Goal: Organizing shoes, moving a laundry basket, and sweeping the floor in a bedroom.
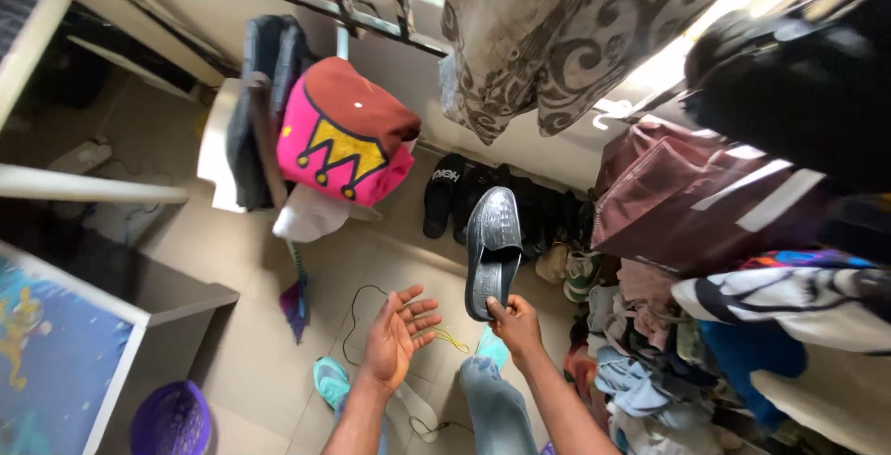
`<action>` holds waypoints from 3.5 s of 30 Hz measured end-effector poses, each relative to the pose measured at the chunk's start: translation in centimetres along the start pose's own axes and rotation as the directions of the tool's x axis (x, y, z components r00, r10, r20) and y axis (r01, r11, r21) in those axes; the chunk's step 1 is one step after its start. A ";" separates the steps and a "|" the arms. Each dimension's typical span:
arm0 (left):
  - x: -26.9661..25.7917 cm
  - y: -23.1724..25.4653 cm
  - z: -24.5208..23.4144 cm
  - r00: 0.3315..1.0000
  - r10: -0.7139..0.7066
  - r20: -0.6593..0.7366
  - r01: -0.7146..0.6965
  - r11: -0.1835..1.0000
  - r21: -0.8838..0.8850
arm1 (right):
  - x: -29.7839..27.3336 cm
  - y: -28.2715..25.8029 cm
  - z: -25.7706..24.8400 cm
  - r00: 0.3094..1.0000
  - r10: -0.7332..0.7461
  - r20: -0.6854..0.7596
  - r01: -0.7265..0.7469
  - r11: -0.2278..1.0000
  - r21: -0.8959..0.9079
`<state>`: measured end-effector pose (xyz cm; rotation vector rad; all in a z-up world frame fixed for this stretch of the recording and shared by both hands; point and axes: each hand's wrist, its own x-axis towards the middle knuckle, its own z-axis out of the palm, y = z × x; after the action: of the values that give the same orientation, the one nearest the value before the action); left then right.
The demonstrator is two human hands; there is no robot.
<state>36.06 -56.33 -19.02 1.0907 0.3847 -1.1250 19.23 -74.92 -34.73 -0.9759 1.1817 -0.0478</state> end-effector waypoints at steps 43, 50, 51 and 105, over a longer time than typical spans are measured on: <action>27.3 -14.0 -25.8 0.929 -0.332 -0.160 0.366 0.887 0.282 | 44.5 16.7 14.8 0.914 -0.271 -0.303 0.210 0.953 -0.218; 26.4 -13.7 -25.9 0.944 -0.303 -0.133 0.328 0.906 0.266 | 47.5 19.2 14.8 0.889 -0.298 -0.346 0.160 0.913 -0.374; 26.3 -13.6 -25.8 0.943 -0.302 -0.138 0.329 0.906 0.267 | 46.9 18.9 14.8 0.873 -0.324 -0.365 0.132 0.877 -0.462; 16.9 0.3 -17.9 0.995 -0.018 0.100 0.030 0.993 -0.118 | 14.6 1.5 11.2 0.952 -0.287 0.104 0.110 0.641 0.759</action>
<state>48.19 -50.09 -39.49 0.9238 0.3837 -1.1577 33.66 -74.51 -46.27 -0.3412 0.7186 -0.5617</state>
